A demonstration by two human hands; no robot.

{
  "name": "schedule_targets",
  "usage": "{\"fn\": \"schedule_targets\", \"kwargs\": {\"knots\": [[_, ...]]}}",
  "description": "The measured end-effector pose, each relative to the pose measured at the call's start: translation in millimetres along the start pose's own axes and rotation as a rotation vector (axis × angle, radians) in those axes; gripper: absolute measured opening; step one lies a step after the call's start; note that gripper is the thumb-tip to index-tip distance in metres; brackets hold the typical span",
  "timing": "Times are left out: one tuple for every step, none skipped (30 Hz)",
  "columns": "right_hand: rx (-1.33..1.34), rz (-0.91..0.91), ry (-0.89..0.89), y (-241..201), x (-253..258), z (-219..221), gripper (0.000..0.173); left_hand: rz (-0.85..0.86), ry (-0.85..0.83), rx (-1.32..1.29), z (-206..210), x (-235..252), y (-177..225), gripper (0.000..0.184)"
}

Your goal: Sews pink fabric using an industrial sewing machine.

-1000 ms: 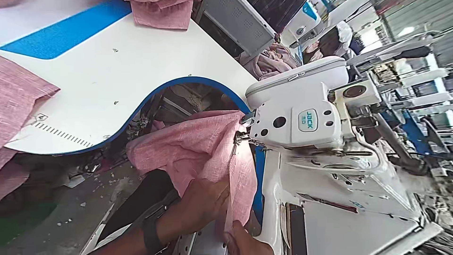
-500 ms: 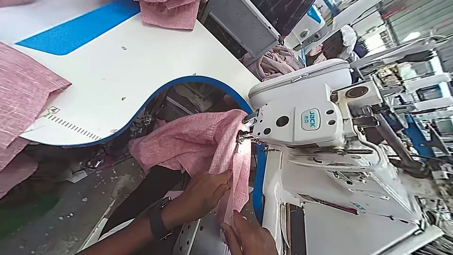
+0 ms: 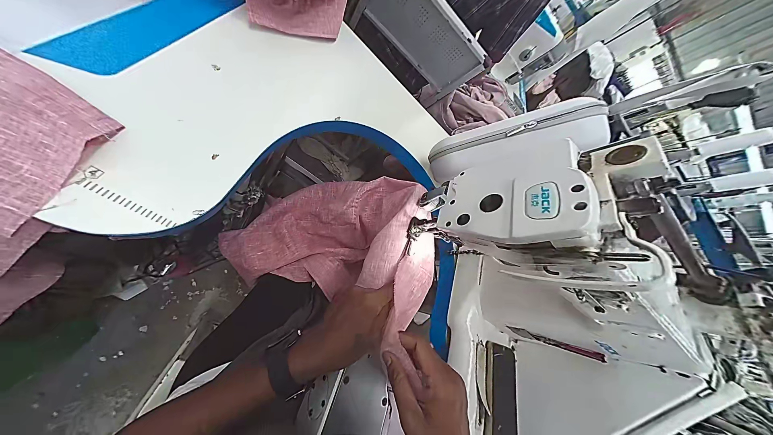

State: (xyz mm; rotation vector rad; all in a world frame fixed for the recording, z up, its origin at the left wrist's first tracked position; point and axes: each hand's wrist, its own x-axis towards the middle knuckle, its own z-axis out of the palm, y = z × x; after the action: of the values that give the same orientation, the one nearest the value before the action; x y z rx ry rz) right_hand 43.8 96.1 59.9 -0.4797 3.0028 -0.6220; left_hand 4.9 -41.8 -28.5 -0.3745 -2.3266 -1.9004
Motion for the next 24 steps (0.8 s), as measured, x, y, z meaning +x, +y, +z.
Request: {"fn": "schedule_targets", "kwargs": {"knots": [[0.056,0.006,0.048,1.3,-0.9,2.9,0.020,0.000,0.004,0.012,1.5,-1.7,-0.5,0.024],[0.108,0.003,0.094,2.0,-0.9,5.5,0.020,0.003,0.013,0.026,2.3,-2.7,-0.5,0.024],[0.154,-0.012,0.138,2.7,-1.0,7.8,0.020,0.009,0.022,0.042,2.6,-3.3,0.2,0.024],[0.183,-0.043,0.186,4.1,-0.8,10.9,0.019,0.014,0.022,0.047,2.3,-3.4,0.7,0.025],[0.188,-0.088,0.239,6.0,-0.3,14.6,0.016,0.018,0.017,0.046,2.2,-3.0,0.9,0.024],[0.166,-0.138,0.294,8.5,0.3,18.7,0.014,0.025,0.016,0.044,2.5,-2.3,0.3,0.023],[0.122,-0.192,0.348,11.0,1.7,22.9,0.013,0.026,0.007,0.036,2.6,-1.0,-0.4,0.022],[0.070,-0.242,0.394,13.4,3.6,26.8,0.012,0.021,-0.008,0.023,2.0,1.4,-1.1,0.022],[0.025,-0.285,0.433,15.5,5.9,30.6,0.012,0.010,-0.030,0.008,0.4,4.5,-1.3,0.022],[-0.011,-0.318,0.459,17.5,8.6,33.9,0.012,-0.001,-0.051,-0.005,-1.7,8.2,-1.1,0.024],[-0.042,-0.338,0.478,19.0,11.6,36.5,0.013,-0.009,-0.064,-0.017,-3.2,11.2,-1.0,0.025],[-0.071,-0.349,0.497,20.5,14.9,38.8,0.013,-0.015,-0.072,-0.028,-4.4,12.8,-0.4,0.025],[-0.103,-0.356,0.521,22.6,18.3,40.7,0.013,-0.019,-0.076,-0.037,-5.1,12.8,0.5,0.024],[-0.124,-0.363,0.542,25.6,22.0,42.6,0.013,-0.013,-0.065,-0.043,-4.7,11.7,0.8,0.023],[-0.133,-0.365,0.561,28.9,25.5,44.5,0.013,-0.001,-0.040,-0.050,-3.5,9.5,0.8,0.022],[-0.123,-0.366,0.579,31.8,28.9,46.4,0.013,0.016,-0.002,-0.053,-1.7,6.8,0.5,0.021],[-0.099,-0.361,0.599,34.1,32.2,48.8,0.013,0.041,0.051,-0.047,1.3,4.1,-0.5,0.019],[-0.064,-0.351,0.613,36.2,34.4,51.7,0.014,0.073,0.123,-0.027,6.4,2.2,-1.8,0.018],[-0.027,-0.333,0.621,37.9,34.8,55.3,0.014,0.105,0.199,0.002,12.8,1.3,-3.8,0.017],[0.002,-0.314,0.628,39.1,33.7,59.0,0.015,0.134,0.255,0.031,17.8,1.9,-6.3,0.016],[0.023,-0.301,0.628,39.9,33.8,61.7,0.017,0.163,0.299,0.056,20.6,5.2,-9.5,0.016],[0.043,-0.293,0.622,41.0,35.5,63.0,0.016,0.190,0.337,0.075,23.0,10.5,-12.3,0.018],[0.053,-0.279,0.619,41.2,35.8,63.9,0.014,0.208,0.360,0.095,24.9,14.8,-13.8,0.020],[0.052,-0.261,0.620,40.9,36.5,64.2,0.012,0.227,0.374,0.122,26.2,19.7,-14.6,0.021]]}}
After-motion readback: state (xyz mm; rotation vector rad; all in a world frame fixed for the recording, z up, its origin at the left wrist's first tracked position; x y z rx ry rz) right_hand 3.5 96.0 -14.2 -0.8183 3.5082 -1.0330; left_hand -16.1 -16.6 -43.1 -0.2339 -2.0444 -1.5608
